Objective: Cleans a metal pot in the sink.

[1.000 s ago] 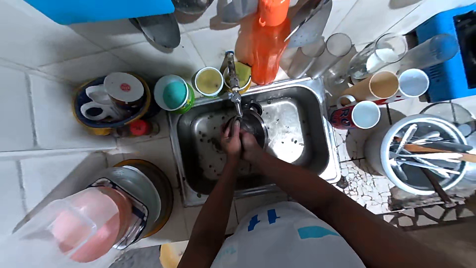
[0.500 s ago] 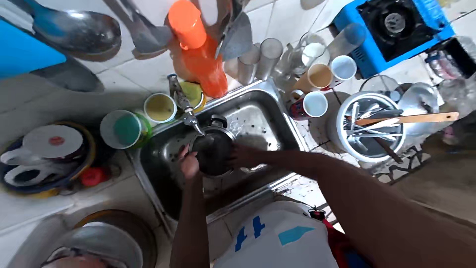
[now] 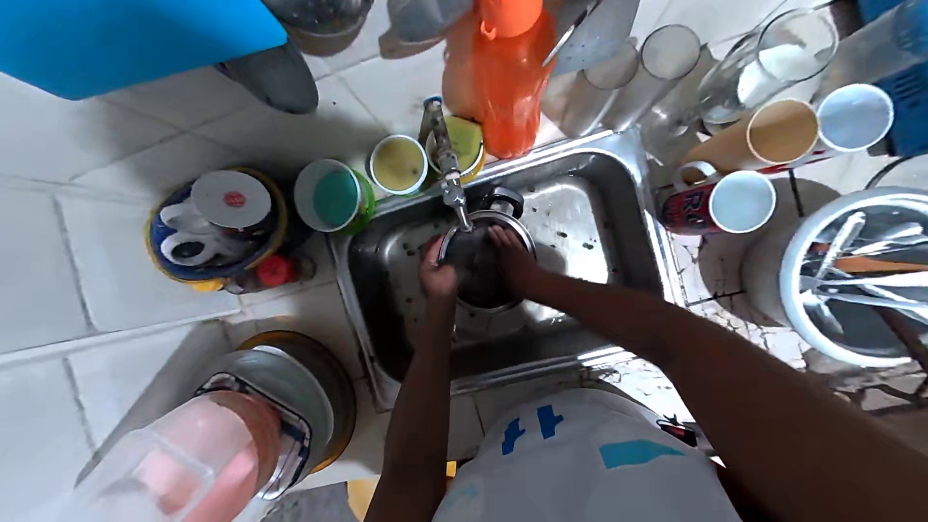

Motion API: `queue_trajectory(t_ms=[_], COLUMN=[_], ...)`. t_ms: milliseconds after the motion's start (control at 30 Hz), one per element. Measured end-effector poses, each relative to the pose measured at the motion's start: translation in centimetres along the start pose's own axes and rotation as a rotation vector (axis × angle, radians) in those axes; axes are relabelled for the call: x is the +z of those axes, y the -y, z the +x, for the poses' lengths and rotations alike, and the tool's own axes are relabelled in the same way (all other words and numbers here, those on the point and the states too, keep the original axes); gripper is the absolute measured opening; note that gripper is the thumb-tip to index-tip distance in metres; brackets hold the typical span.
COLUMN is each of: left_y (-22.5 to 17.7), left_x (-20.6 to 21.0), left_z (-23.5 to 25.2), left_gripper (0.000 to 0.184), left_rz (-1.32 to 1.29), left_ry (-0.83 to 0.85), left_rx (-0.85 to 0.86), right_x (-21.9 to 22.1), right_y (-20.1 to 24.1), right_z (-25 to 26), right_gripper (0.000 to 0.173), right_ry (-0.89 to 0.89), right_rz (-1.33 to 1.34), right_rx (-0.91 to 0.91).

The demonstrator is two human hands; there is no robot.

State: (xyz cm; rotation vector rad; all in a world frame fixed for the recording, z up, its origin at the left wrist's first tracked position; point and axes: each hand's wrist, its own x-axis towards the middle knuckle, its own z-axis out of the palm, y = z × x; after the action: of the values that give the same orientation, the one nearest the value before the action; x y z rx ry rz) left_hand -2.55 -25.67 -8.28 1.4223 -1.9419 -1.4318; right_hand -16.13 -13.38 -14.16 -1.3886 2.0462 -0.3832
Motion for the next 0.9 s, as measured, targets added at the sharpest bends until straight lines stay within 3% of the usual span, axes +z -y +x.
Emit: queue_trajectory(t_ms=[67,133,200,267,333,400,467,567,667,800,900], left_y=[0.2,0.3,0.5,0.0,-0.7,-1.0,-0.6,0.4,1.0,0.2,0.1], left_x=[0.7,1.2,1.5,1.5,1.6,2.2,2.8,3.1,3.9,4.3,4.2], left_z=[-0.7,-1.2,-1.4,-1.7,-2.3,-3.0,-3.3,-3.6,-3.4,-3.2,-2.7], left_gripper=[0.04,0.041,0.041,0.036,0.038,0.035,0.032,0.034,0.035,0.036,0.036], left_rz=[-0.06,-0.147,-0.244,-0.289,-0.306,-0.316,-0.287,-0.262,-0.285,-0.315,-0.315], left_ry=[-0.049,-0.083,-0.107,-0.117,-0.118,-0.154,-0.177,-0.177,-0.196,-0.201,-0.17], left_rx=[-0.032,-0.088,-0.199,-0.327,-0.37,-0.319,-0.242,-0.235,-0.311,-0.343,-0.325], right_x=[-0.1,-1.0,-1.9,-2.4,-1.2,0.6,0.1,-2.0,-1.8,-2.0,-3.0], right_y=[2.8,5.3,7.0,7.9,8.1,7.3,5.3,2.6,1.4,2.0,3.1], right_z=[-2.2,-3.0,-2.2,-1.1,0.0,1.2,2.7,3.7,2.7,-0.1,-2.3], right_gripper=[0.071,0.047,0.038,0.03,0.025,0.029,0.031,0.03,0.03,0.051,0.065], right_ry=[0.228,0.391,0.467,0.374,0.097,-0.214,-0.319,-0.148,0.0,0.225,0.402], right_rz=[0.042,0.148,0.322,0.572,0.727,0.633,0.302,-0.124,-0.252,-0.189,-0.006], right_rx=[0.175,0.165,0.144,0.233,0.212,0.07,-0.038,-0.103,-0.005,0.295,0.398])
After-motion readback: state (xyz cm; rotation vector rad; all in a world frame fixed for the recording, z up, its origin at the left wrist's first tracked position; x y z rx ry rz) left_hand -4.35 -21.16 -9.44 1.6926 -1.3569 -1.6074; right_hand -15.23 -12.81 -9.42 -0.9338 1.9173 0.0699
